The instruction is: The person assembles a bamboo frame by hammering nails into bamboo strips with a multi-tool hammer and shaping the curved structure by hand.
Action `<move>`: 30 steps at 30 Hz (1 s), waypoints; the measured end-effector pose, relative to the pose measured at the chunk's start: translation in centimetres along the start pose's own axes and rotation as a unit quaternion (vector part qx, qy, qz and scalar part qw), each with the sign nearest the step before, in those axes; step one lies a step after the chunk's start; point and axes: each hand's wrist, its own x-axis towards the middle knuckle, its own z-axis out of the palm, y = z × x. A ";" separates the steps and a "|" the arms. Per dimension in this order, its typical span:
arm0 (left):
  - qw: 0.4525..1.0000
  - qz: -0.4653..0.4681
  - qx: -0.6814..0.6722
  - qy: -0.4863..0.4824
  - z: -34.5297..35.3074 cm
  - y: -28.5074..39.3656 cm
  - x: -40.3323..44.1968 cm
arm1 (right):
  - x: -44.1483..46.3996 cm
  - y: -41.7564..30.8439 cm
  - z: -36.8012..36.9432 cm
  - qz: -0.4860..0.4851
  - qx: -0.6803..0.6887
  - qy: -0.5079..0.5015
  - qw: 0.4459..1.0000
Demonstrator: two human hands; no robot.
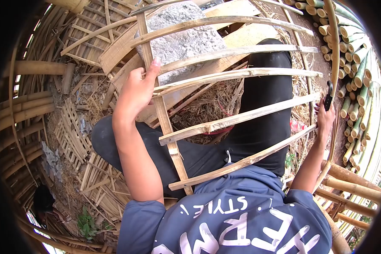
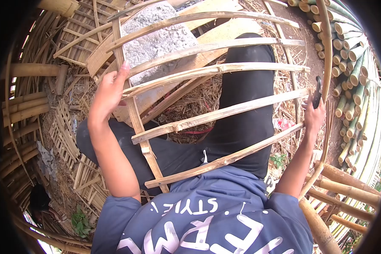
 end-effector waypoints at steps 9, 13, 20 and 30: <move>0.996 0.077 0.023 0.043 0.3 -1.2 0.8 | 0.1 0.4 0.0 0.000 0.034 0.009 0.999; 0.993 0.103 0.002 0.053 0.4 -1.3 0.8 | -0.2 0.5 0.5 0.000 0.036 0.005 0.999; 0.991 0.117 -0.017 0.060 0.4 -1.2 0.6 | -0.3 0.1 0.6 0.002 0.028 0.004 1.000; 0.992 0.112 -0.002 0.062 0.3 -1.2 0.8 | -0.3 0.2 0.8 0.009 0.015 -0.001 1.000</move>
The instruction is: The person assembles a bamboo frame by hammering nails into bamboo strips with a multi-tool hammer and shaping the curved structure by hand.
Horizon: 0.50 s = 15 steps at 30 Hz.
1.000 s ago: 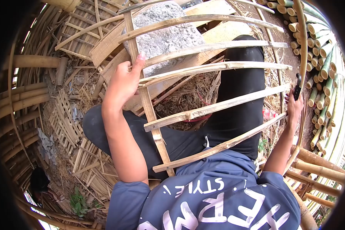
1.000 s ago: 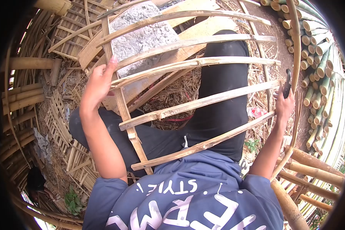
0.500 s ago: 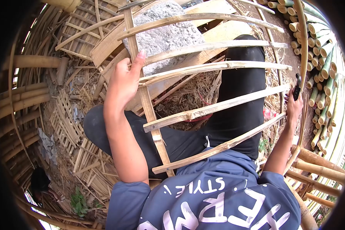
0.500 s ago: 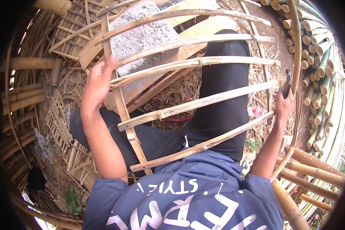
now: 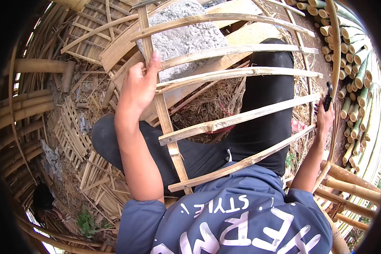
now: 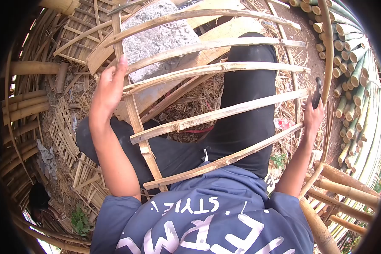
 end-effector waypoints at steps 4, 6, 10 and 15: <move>0.998 0.021 -0.041 0.039 0.3 0.7 -0.7 | 0.0 0.3 0.2 -0.005 0.013 0.000 1.000; 0.996 0.025 -0.067 0.047 0.5 0.7 -0.8 | 0.1 0.3 0.2 -0.006 0.010 -0.002 1.000; 0.997 0.005 -0.070 0.015 -0.3 2.0 -1.7 | -0.1 0.1 0.4 -0.007 0.000 -0.002 1.000; 0.998 -0.005 -0.055 0.002 -0.5 2.3 -1.5 | 0.0 0.7 0.7 -0.014 0.010 -0.002 1.000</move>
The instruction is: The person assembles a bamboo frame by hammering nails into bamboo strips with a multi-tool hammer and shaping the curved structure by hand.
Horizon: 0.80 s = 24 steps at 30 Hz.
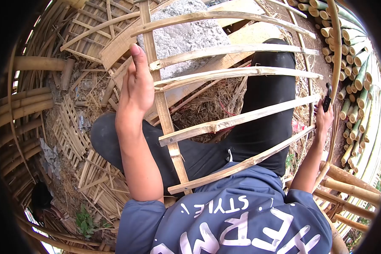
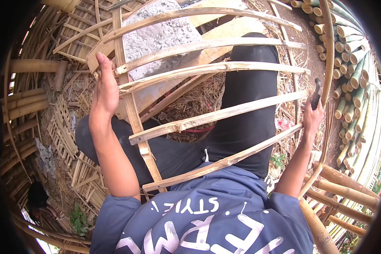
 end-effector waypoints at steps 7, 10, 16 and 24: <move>0.999 0.009 0.020 0.029 0.2 -0.1 0.0 | 0.0 0.2 0.2 -0.006 -0.018 0.000 1.000; 0.998 0.013 0.039 0.045 0.3 -0.2 0.0 | -0.1 -0.2 0.0 0.004 -0.015 -0.003 1.000; 0.997 0.024 0.033 0.062 0.6 -0.5 0.3 | -0.3 -0.4 -0.1 0.010 0.023 -0.026 0.999; 0.992 0.052 0.028 0.111 1.1 -0.6 0.7 | -0.4 0.1 0.2 0.031 0.102 -0.018 0.994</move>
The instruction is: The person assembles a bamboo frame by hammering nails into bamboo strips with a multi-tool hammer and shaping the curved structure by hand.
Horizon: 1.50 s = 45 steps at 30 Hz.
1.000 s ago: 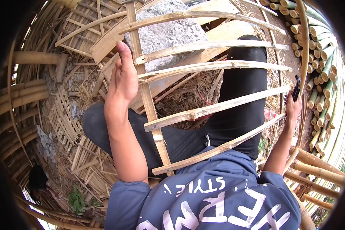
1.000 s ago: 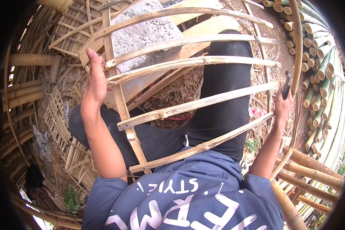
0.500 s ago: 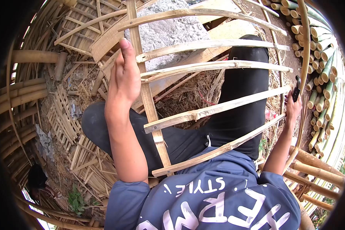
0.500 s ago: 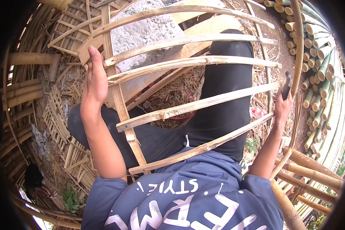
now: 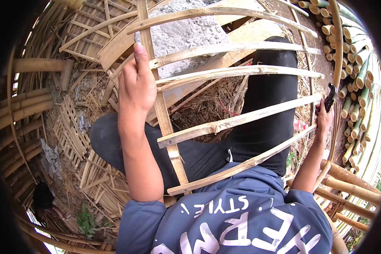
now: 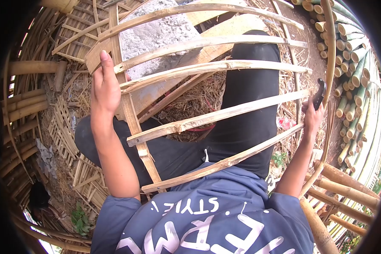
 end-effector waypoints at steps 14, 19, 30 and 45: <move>0.998 0.026 -0.059 -0.019 0.9 -2.0 1.1 | 0.5 1.6 -1.2 0.051 0.146 -0.021 0.988; 0.995 0.012 -0.088 -0.048 0.6 -0.1 0.6 | 0.4 1.5 -1.3 0.063 0.128 -0.014 0.990; 0.961 -0.032 -0.241 -0.134 0.8 -0.4 0.6 | 1.1 1.9 -0.9 0.067 0.144 -0.036 0.987; 0.924 -0.020 -0.346 -0.159 1.4 -1.0 0.8 | 0.2 1.1 -2.2 0.075 0.471 -0.111 0.872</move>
